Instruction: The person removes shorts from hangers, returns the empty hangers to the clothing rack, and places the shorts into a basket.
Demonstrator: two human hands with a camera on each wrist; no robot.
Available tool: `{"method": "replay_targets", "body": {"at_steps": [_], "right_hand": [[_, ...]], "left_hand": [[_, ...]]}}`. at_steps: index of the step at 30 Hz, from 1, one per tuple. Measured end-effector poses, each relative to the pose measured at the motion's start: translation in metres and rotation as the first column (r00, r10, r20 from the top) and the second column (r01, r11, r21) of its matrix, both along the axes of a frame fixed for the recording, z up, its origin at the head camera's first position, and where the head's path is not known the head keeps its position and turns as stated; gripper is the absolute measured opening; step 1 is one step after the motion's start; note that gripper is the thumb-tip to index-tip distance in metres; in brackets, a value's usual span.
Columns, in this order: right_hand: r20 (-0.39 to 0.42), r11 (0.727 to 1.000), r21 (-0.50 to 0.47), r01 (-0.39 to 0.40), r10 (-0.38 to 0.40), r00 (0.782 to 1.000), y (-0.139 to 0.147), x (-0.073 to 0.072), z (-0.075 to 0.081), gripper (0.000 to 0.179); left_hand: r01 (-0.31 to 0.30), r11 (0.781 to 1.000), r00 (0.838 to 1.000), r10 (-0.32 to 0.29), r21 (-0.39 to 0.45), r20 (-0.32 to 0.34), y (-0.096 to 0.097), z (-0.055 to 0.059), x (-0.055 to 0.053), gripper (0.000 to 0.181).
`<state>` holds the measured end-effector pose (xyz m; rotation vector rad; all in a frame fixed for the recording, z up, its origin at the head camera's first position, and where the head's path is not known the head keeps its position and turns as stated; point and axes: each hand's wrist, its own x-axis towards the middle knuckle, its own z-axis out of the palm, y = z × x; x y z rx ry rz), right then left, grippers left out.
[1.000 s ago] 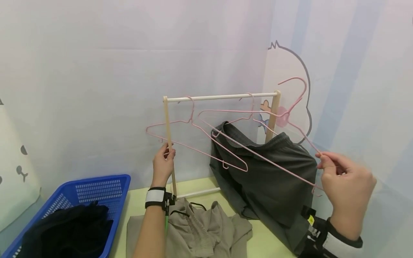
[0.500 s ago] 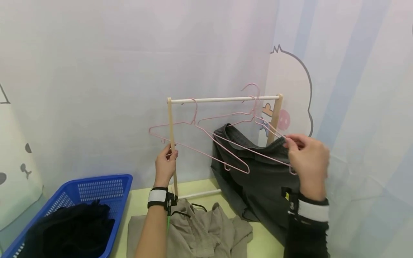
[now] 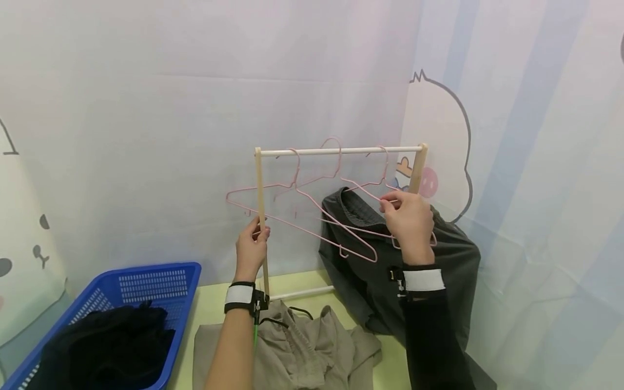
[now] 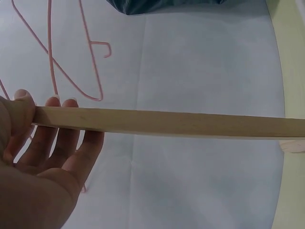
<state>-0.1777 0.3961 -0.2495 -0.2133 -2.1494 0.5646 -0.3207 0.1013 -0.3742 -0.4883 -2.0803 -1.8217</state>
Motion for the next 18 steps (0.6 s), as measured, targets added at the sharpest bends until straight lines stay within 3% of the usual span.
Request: {"method": "replay_targets", "body": {"at_steps": [7,18], "right_hand": [[0.059,1.000,0.002,-0.015,0.015,0.998,0.006,-0.001,-0.010,0.019],[0.065,0.997,0.003,-0.075,0.074,0.995,0.011,-0.002,-0.013,0.019]], "left_hand": [[-0.011,1.000,1.000,0.011,0.004,-0.006,0.005,0.001,0.000,0.046],[-0.006,1.000,1.000,0.006,0.005,-0.004,0.005,0.003,-0.002,0.046]]}}
